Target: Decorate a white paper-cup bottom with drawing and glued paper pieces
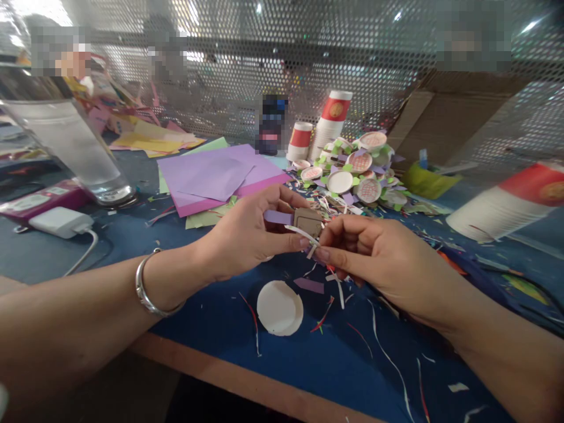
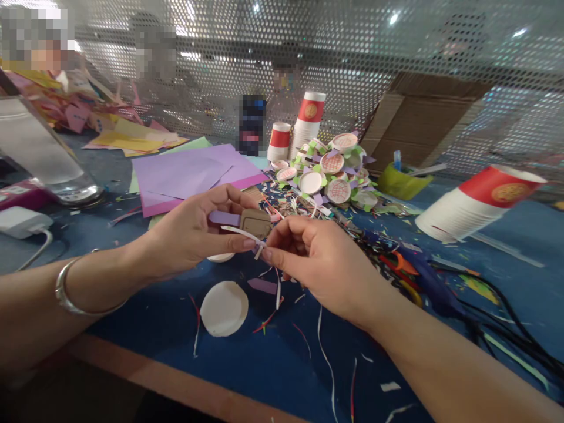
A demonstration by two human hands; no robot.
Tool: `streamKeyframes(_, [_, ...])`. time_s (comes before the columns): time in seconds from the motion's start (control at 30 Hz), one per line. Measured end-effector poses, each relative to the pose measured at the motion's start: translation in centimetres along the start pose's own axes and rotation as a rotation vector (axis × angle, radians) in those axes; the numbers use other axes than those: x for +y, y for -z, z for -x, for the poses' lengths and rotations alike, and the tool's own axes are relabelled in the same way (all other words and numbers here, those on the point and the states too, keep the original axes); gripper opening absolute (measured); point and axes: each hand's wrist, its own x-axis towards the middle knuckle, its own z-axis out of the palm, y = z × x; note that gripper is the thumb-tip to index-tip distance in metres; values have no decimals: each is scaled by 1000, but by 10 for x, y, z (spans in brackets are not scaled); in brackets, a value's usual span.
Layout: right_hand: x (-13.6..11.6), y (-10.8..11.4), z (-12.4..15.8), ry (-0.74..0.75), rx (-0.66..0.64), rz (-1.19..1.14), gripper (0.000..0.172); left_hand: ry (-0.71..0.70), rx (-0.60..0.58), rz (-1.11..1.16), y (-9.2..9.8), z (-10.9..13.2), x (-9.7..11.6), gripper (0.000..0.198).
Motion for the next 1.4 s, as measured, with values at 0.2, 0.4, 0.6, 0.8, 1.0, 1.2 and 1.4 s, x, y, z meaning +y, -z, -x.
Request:
streamKeyframes(0.2, [3,3,2,-6,5,-20,29,-14,3,7,0,1,3,44])
streamKeyframes(0.4, [10,14,-2,40,80,90,28,-34,70,62,4,0,7,43])
streamKeyframes(0.6, [13,25,-3,89,142,558,17,-26,110,156,4,-2,7,43])
streamKeyframes(0.8, [7,13,3,151,230,564,20,-47,145,216,2,-4,8,46])
streamKeyframes(1.0, [1,2,8,202,194,290,22,-85,155,213,0,-2,7,44])
streamKeyframes(1.2, [-4,1,11,241,328,328,11,-91,186,148,1,-1,7,45])
streamKeyframes(1.4, [0,2,11,277,333,463,7,-96,219,159,0,-2,9,41])
